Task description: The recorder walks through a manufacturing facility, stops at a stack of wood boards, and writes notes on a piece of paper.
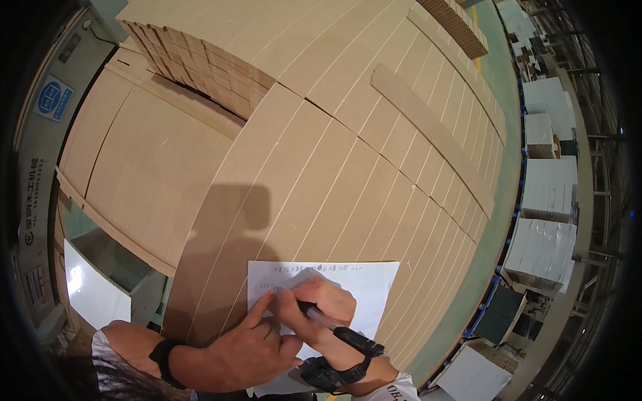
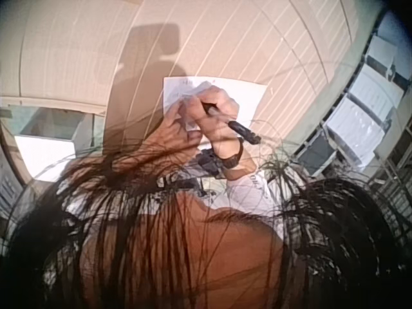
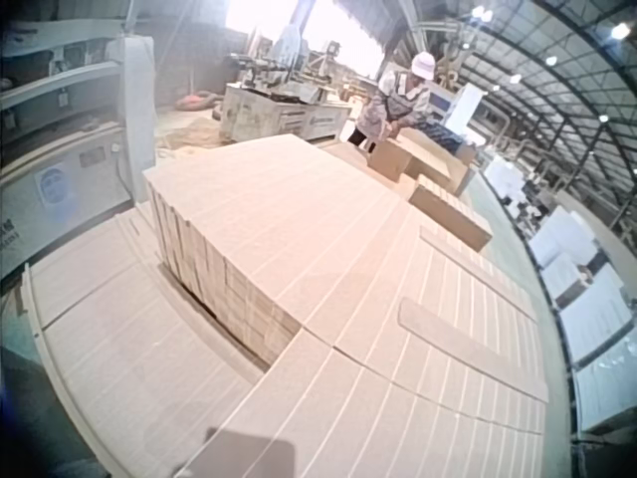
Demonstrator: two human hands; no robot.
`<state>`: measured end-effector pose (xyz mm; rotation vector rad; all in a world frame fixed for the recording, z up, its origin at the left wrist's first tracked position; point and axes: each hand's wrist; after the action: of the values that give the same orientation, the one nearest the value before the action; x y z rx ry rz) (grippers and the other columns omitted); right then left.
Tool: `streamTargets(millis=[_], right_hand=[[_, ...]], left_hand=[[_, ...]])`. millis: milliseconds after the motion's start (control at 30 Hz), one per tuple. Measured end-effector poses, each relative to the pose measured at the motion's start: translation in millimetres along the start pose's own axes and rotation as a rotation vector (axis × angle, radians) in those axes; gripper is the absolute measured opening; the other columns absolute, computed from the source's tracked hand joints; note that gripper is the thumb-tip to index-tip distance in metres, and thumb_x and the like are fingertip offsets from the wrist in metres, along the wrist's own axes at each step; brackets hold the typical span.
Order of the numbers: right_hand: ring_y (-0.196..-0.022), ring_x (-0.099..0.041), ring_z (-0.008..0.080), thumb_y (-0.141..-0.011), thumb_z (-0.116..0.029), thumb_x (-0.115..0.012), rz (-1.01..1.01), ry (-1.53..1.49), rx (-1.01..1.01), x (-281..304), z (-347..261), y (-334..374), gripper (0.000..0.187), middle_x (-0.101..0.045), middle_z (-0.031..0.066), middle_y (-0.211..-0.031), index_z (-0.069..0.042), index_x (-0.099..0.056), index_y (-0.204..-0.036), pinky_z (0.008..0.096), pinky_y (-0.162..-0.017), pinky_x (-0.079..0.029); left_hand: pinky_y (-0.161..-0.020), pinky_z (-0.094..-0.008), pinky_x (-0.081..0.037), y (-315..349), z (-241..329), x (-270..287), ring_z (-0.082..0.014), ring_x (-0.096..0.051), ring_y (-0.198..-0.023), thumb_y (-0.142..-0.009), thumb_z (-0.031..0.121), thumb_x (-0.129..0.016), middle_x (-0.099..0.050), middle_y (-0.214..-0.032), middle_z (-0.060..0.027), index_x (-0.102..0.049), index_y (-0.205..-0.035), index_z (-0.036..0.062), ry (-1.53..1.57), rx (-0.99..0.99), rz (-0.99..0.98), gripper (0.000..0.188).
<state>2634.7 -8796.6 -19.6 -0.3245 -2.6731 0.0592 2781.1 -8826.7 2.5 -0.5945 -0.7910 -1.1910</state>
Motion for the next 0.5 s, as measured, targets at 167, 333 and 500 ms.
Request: streamTargets(millis=[167, 333, 500], right_hand=[[-0.051, -0.05, 0.0126, -0.073, 0.002, -0.067, 0.058, 0.007, -0.011, -0.7, 4.2, 5.2, 0.018, -0.056, 0.0058, -0.059, -0.004, -0.051, -0.073, 0.025, -0.046, -0.039], [-0.05, -0.049, 0.0126, -0.072, 0.003, -0.067, 0.041, 0.073, 0.048, -1.5, 3.8, 2.8, 0.018, -0.056, 0.0052, -0.059, -0.005, -0.05, -0.073, 0.0246, -0.045, -0.038], [-0.048, -0.047, 0.0125, -0.073, 0.002, -0.068, 0.019, 0.079, 0.08, -1.5, 3.9, 1.3, 0.019, -0.053, 0.0058, -0.057, -0.004, -0.05, -0.073, 0.0249, -0.044, -0.036]], left_hand=[[-0.102, -0.0507, -0.029, 0.2, 0.5, 0.7, -0.023, -0.055, -0.057, -0.08, 0.035, -0.06, -0.049, -0.053, -0.0082, -0.048, -0.079, 0.0032, 0.026, 0.004, -0.001, 0.034], [-0.102, -0.0513, -0.028, -0.7, -0.3, 1.9, -0.0231, -0.055, -0.058, -0.08, 0.035, -0.06, -0.049, -0.053, -0.0083, -0.049, -0.08, 0.0025, -0.002, -0.007, -0.015, 0.035], [-0.103, -0.0514, -0.027, -1.0, -0.1, 4.7, -0.0233, -0.055, -0.058, -0.08, 0.035, -0.06, -0.048, -0.053, -0.0084, -0.048, -0.079, 0.0028, 0.004, -0.01, -0.035, 0.034]])
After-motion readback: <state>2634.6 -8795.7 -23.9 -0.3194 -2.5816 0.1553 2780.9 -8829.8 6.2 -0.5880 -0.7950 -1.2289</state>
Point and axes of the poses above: each hand's wrist, its own y-axis away from the middle knuckle, its own x-axis out of the back of the hand, z = x × y
